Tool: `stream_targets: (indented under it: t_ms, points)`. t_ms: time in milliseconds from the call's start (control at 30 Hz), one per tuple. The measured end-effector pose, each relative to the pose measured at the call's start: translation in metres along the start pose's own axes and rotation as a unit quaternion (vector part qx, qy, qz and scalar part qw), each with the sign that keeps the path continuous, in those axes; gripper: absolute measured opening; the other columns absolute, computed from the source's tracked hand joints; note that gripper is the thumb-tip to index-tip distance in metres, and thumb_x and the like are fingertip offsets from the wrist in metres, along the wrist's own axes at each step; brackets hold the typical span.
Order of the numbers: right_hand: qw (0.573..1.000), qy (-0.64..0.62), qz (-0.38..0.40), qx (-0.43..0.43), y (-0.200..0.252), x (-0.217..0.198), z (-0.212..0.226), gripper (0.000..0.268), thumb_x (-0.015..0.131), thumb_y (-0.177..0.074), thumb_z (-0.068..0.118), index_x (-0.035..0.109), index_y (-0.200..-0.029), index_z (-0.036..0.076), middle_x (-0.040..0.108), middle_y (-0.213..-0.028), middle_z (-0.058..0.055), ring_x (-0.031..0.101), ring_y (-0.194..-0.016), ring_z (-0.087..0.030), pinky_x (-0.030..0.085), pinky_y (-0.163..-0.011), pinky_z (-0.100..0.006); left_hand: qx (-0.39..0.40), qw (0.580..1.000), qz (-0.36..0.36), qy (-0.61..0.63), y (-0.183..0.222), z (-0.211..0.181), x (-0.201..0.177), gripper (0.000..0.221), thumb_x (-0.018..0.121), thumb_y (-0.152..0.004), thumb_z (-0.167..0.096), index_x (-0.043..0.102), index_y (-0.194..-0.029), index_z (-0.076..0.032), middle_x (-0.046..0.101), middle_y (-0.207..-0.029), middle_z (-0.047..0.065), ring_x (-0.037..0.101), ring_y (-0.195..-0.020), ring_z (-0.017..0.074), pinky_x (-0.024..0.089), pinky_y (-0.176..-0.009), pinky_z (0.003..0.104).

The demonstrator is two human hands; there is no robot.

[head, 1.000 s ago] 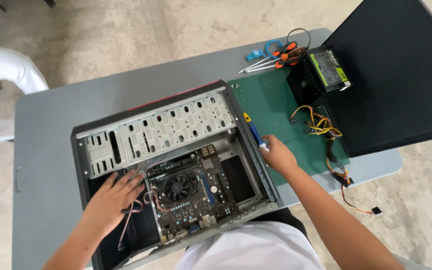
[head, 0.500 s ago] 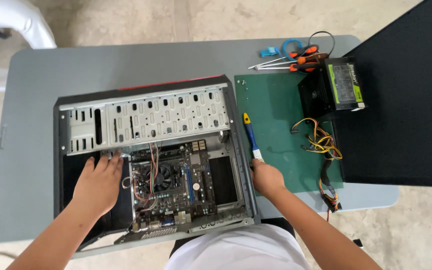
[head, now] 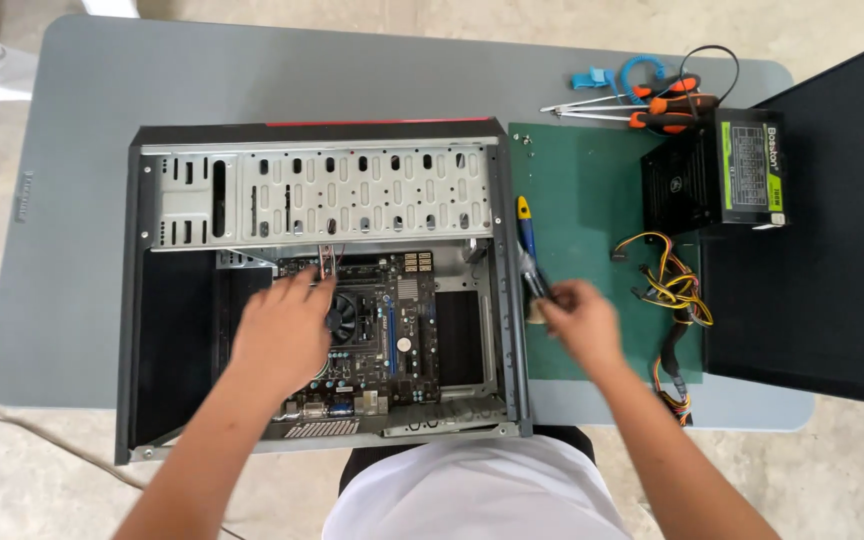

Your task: Removing internal components like the power supply and cooling fan from a desktop computer case using a screwdriver.

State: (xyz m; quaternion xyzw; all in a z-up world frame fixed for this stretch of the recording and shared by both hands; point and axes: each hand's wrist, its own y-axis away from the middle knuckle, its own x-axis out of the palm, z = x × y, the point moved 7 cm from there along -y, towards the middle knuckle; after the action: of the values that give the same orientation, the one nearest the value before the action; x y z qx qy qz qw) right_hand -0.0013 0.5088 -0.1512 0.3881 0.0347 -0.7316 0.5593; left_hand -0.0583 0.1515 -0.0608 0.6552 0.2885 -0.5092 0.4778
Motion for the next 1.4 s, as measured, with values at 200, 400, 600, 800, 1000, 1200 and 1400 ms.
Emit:
stream_targets:
  t_ms: [200, 400, 600, 800, 1000, 1200, 1400]
  points:
    - [0.939, -0.225, -0.167, -0.201, -0.004, -0.084, 0.034, 0.024, 0.070, -0.079, -0.003, 0.064, -0.103, 0.000, 0.058, -0.090, -0.008, 0.059, -0.067, -0.012, 0.052, -0.063, -0.025, 0.030, 0.973, 0.024, 0.226, -0.030, -0.066, -0.034, 0.050, 0.051, -0.084, -0.016, 0.046, -0.132, -0.001, 0.051, -0.125, 0.024, 0.053, -0.113, 0.0392, 0.044, -0.091, 0.050]
    - [0.865, -0.172, -0.252, -0.398, 0.063, -0.138, 0.161, 0.027, 0.044, -0.104, 0.023, 0.035, -0.111, -0.002, 0.055, -0.101, -0.024, 0.059, -0.064, -0.030, 0.050, -0.059, -0.032, -0.005, 0.896, 0.186, 0.403, -0.063, -0.117, -0.029, 0.046, 0.039, -0.095, -0.038, 0.042, -0.124, -0.003, 0.056, -0.105, 0.011, 0.058, -0.082, 0.0189, 0.051, -0.070, 0.031]
    - [0.825, -0.109, -0.275, -0.482, 0.098, -0.147, 0.227, 0.030, 0.038, -0.105, 0.023, 0.028, -0.104, -0.005, 0.054, -0.085, -0.031, 0.054, -0.052, -0.032, 0.042, -0.045, -0.030, -0.015, 0.845, 0.182, 0.502, -0.096, -0.135, -0.007, 0.071, 0.030, -0.088, -0.048, 0.012, -0.146, -0.011, 0.023, -0.150, 0.012, 0.042, -0.123, 0.0329, 0.041, -0.092, 0.038]
    - [0.808, -0.086, -0.305, -0.497, 0.111, -0.152, 0.240, 0.029, 0.037, -0.104, 0.022, 0.027, -0.102, -0.006, 0.051, -0.083, -0.030, 0.051, -0.045, -0.030, 0.033, -0.038, -0.028, 0.018, 0.855, 0.105, 0.508, -0.102, -0.134, 0.003, 0.068, 0.030, -0.088, -0.049, 0.020, -0.143, -0.010, 0.034, -0.143, 0.015, 0.040, -0.125, 0.0361, 0.041, -0.094, 0.045]
    - [0.831, -0.101, -0.292, -0.464, 0.105, -0.146, 0.239, 0.032, 0.040, -0.103, 0.026, 0.029, -0.104, -0.003, 0.052, -0.082, -0.025, 0.056, -0.053, -0.028, 0.042, -0.041, -0.027, 0.017, 0.863, 0.116, 0.492, -0.100, -0.131, 0.000, 0.069, 0.030, -0.088, -0.051, 0.019, -0.143, -0.011, 0.035, -0.142, 0.016, 0.041, -0.123, 0.0367, 0.041, -0.094, 0.046]
    - [0.854, -0.102, -0.266, -0.436, 0.098, -0.137, 0.238, 0.033, 0.041, -0.101, 0.029, 0.030, -0.102, -0.002, 0.054, -0.083, -0.023, 0.050, -0.043, -0.023, 0.038, -0.041, -0.025, 0.008, 0.867, 0.126, 0.482, -0.100, -0.129, -0.001, 0.068, 0.031, -0.088, -0.051, 0.022, -0.142, -0.012, 0.038, -0.141, 0.014, 0.044, -0.121, 0.0358, 0.043, -0.090, 0.045]
    - [0.852, -0.075, -0.271, -0.441, 0.099, -0.134, 0.241, 0.032, 0.041, -0.101, 0.027, 0.032, -0.102, -0.004, 0.056, -0.085, -0.021, 0.055, -0.048, -0.023, 0.041, -0.043, -0.023, 0.010, 0.871, 0.126, 0.474, -0.100, -0.129, -0.001, 0.067, 0.031, -0.088, -0.050, 0.023, -0.142, -0.010, 0.041, -0.137, 0.016, 0.048, -0.116, 0.0363, 0.045, -0.087, 0.044]
